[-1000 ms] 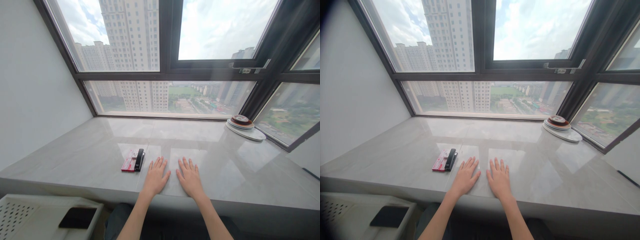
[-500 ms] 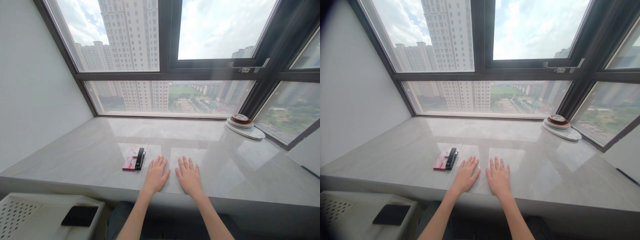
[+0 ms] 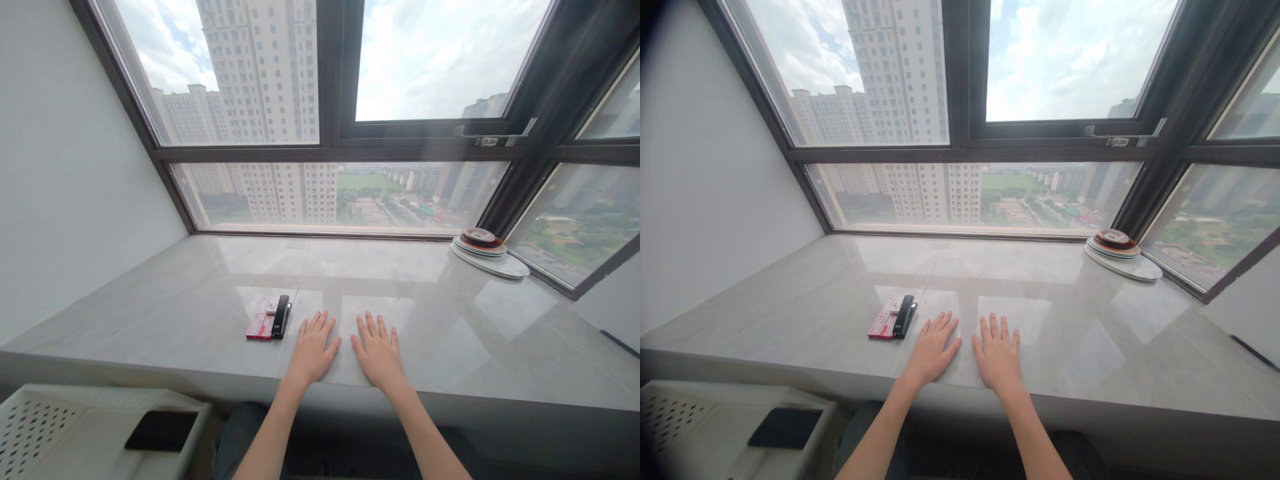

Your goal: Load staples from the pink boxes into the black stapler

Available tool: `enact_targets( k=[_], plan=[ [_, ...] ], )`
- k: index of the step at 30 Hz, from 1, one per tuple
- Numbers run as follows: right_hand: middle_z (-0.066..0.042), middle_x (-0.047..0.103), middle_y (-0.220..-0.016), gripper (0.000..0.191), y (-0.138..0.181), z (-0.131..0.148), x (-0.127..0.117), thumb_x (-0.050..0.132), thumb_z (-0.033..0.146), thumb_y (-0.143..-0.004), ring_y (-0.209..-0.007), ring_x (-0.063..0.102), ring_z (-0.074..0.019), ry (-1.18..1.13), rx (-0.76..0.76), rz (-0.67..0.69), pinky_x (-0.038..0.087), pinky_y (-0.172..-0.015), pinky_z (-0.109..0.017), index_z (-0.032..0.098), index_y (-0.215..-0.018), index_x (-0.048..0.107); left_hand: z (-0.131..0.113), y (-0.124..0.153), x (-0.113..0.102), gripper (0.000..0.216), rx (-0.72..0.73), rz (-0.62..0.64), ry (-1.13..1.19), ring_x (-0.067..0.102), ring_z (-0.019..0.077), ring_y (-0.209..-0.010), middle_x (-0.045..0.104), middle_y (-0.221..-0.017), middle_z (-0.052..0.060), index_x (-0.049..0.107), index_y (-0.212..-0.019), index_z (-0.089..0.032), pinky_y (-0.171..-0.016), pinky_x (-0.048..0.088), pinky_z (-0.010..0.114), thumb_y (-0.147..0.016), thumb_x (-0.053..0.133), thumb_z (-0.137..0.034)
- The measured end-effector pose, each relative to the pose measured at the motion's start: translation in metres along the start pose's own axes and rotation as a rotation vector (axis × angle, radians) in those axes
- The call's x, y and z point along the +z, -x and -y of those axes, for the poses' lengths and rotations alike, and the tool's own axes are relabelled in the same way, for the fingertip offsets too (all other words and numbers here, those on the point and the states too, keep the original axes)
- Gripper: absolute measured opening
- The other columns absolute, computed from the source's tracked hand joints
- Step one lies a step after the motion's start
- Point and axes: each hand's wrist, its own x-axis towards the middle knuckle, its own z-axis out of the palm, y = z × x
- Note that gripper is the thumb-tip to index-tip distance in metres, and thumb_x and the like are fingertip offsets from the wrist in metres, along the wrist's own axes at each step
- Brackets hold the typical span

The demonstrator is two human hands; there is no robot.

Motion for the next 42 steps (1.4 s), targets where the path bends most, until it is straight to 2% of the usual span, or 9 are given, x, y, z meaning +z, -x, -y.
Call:
enact_targets(
  k=[42],
  plan=[
    [-0.004,0.015,-0.169,0.062,0.0021,0.0001,-0.0018,0.026,0.052,-0.104,-0.156,0.003,-0.0312,0.004,-0.022,0.012,0.0,-0.121,-0.058,0.03,-0.161,0.026,0.0014,0.001,0.0015,0.054,0.014,-0.006,-0.002,0.021,0.0239,-0.154,0.029,-0.165,0.003,0.037,-0.153,-0.032,-0.125,0.016,0.052,-0.102,0.038,-0.048]
  ],
)
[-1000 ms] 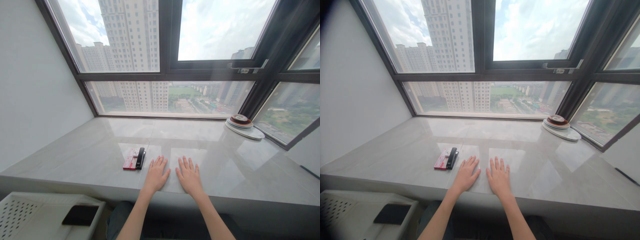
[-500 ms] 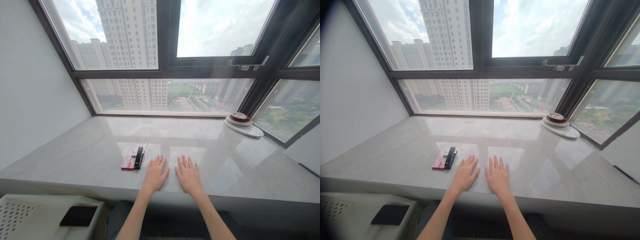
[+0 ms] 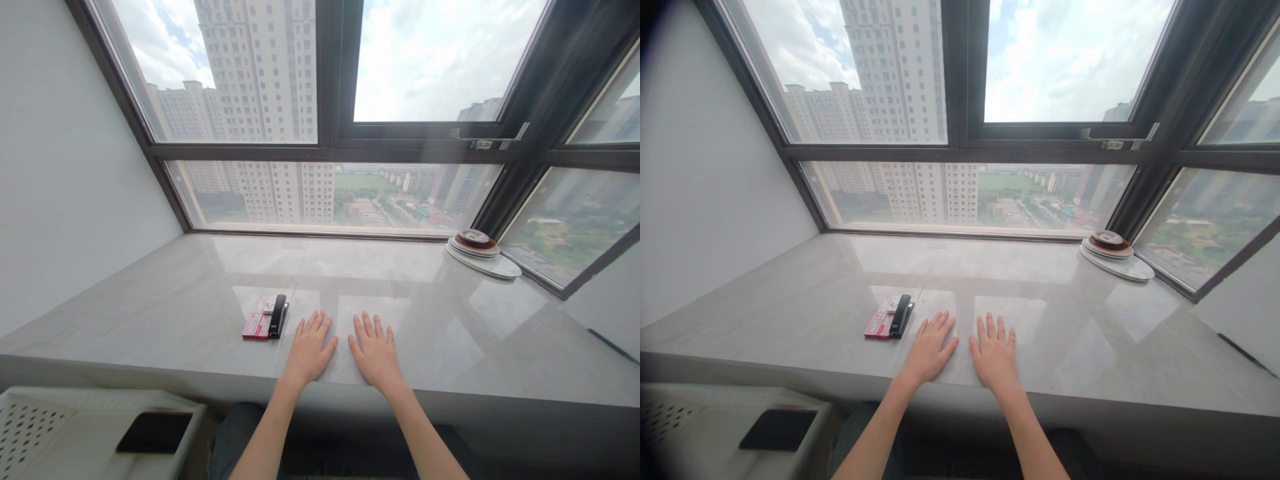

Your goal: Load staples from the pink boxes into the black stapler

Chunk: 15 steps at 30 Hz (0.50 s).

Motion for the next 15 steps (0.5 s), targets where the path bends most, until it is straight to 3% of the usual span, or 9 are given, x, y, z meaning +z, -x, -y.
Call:
enact_targets(
  k=[15],
  plan=[
    [-0.005,0.012,-0.169,0.063,0.0049,-0.0009,-0.0003,0.027,0.053,-0.104,-0.156,0.001,-0.0328,0.016,-0.045,-0.005,-0.002,-0.121,-0.059,0.027,-0.162,0.025,0.0008,0.0008,0.0058,0.055,0.022,0.017,-0.047,0.015,0.0255,-0.156,0.024,-0.167,0.001,0.03,-0.157,-0.033,-0.126,0.013,0.054,-0.103,0.032,-0.048]
  ],
)
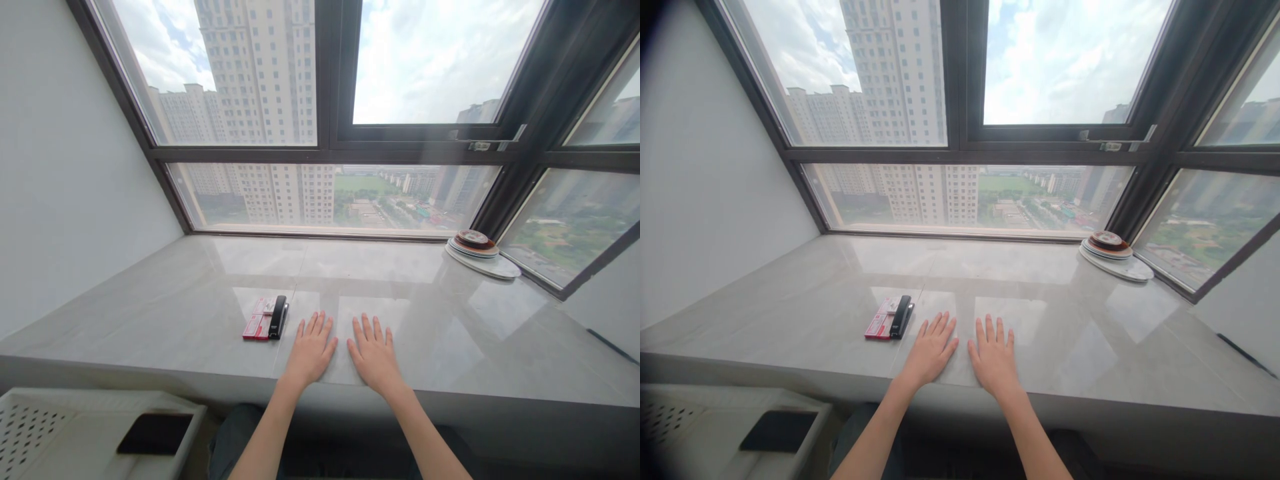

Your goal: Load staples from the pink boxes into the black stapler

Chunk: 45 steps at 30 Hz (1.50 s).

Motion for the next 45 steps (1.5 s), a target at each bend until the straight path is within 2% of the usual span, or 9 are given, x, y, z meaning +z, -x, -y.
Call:
enact_targets(
  k=[8,23,31,39,45],
  plan=[
    [-0.007,0.013,-0.169,0.064,0.001,-0.001,0.002,0.028,0.053,-0.103,-0.155,0.003,-0.0334,0.011,-0.013,-0.023,-0.002,-0.121,-0.059,0.026,-0.162,0.025,-0.006,0.003,0.002,0.057,-0.008,-0.012,-0.03,0.013,0.0273,-0.156,0.02,-0.168,0.002,0.027,-0.159,-0.032,-0.126,0.01,0.055,-0.104,0.029,-0.047],
    [-0.007,0.012,-0.169,0.067,0.004,-0.001,-0.002,0.026,0.056,-0.103,-0.155,0.002,-0.0357,-0.01,-0.023,0.007,-0.002,-0.12,-0.061,0.025,-0.162,0.024,-0.012,0.007,0.0,0.06,-0.031,-0.013,-0.117,0.017,0.0252,-0.155,0.022,-0.168,0.002,0.026,-0.16,-0.032,-0.125,0.017,0.053,-0.104,0.025,-0.055],
    [-0.008,0.01,-0.169,0.073,0.006,-0.003,-0.003,0.027,0.061,-0.101,-0.155,0.001,-0.0377,-0.02,-0.061,0.012,-0.002,-0.12,-0.062,0.023,-0.162,0.024,-0.012,0.011,-0.002,0.062,-0.003,0.014,-0.111,0.011,0.0275,-0.156,0.017,-0.169,0.004,0.022,-0.161,-0.029,-0.125,0.013,0.057,-0.103,0.031,-0.05],
    [-0.006,0.005,-0.17,0.077,0.012,-0.015,-0.013,0.026,0.069,-0.099,-0.156,0.0,-0.0341,-0.085,-0.217,0.053,0.001,-0.122,-0.059,0.027,-0.163,0.021,-0.01,0.016,-0.014,0.072,0.046,0.081,-0.045,0.005,0.0302,-0.157,0.012,-0.17,0.005,0.018,-0.162,-0.028,-0.125,0.007,0.059,-0.1,0.036,-0.06],
    [-0.004,0.002,-0.169,0.081,0.017,-0.027,-0.021,0.031,0.074,-0.096,-0.156,-0.002,-0.0337,-0.133,-0.362,0.131,0.002,-0.123,-0.058,0.03,-0.163,0.017,-0.008,0.023,-0.03,0.091,0.126,0.138,0.03,0.003,0.0325,-0.157,0.009,-0.17,0.006,0.018,-0.162,-0.03,-0.125,0.004,0.059,-0.089,0.045,-0.077]
  ],
)
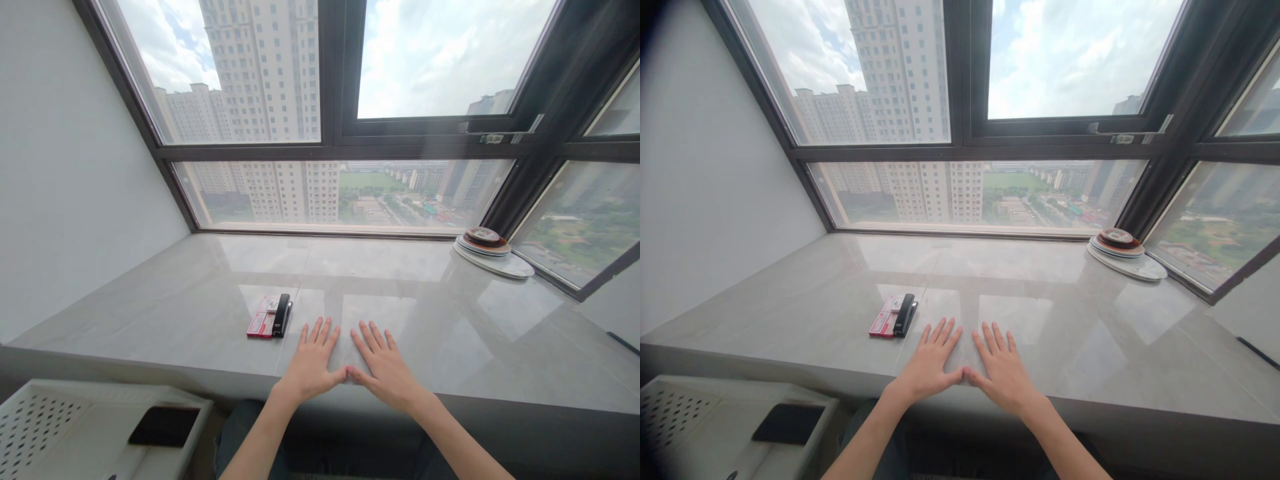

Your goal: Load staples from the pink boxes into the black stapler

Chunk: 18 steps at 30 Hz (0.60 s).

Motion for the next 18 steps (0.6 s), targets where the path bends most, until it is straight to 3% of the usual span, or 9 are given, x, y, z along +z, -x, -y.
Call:
enact_targets(
  k=[5,9,14,18],
  plan=[
    [-0.005,-0.002,-0.169,0.102,0.006,-0.012,-0.01,0.048,0.081,-0.085,-0.155,-0.004,-0.0347,-0.052,-0.123,0.085,-0.002,-0.124,-0.057,0.029,-0.163,0.008,0.002,0.004,-0.01,0.113,0.083,0.059,0.046,0.002,0.0337,-0.156,0.006,-0.17,0.007,0.015,-0.162,-0.03,-0.125,0.004,0.059,-0.073,0.05,-0.091],
    [-0.004,0.001,-0.169,0.111,0.011,-0.024,-0.018,0.059,0.075,-0.081,-0.156,0.003,-0.0285,-0.098,-0.175,0.129,0.001,-0.126,-0.048,0.028,-0.163,0.002,0.011,0.003,-0.013,0.117,0.096,0.089,0.063,0.005,0.0341,-0.156,0.006,-0.17,0.006,0.014,-0.162,-0.033,-0.125,0.008,0.059,-0.069,0.054,-0.092],
    [-0.004,0.003,-0.17,0.12,0.016,-0.029,-0.017,0.065,0.076,-0.073,-0.156,-0.005,-0.0323,-0.053,-0.055,0.061,0.002,-0.126,-0.051,0.025,-0.164,0.005,0.025,0.006,-0.017,0.118,0.125,0.106,0.031,0.01,0.0327,-0.156,0.01,-0.17,0.003,0.016,-0.161,-0.037,-0.126,0.009,0.055,-0.066,0.069,-0.082],
    [-0.004,0.0,-0.17,0.121,0.015,-0.023,-0.015,0.064,0.08,-0.07,-0.154,-0.014,-0.0364,0.025,0.014,0.012,-0.004,-0.124,-0.057,0.025,-0.164,0.01,0.026,0.006,-0.018,0.129,0.071,0.062,-0.051,-0.003,0.0367,-0.156,0.003,-0.17,0.007,0.011,-0.162,-0.031,-0.125,0.001,0.059,-0.06,0.076,-0.076]
  ],
)
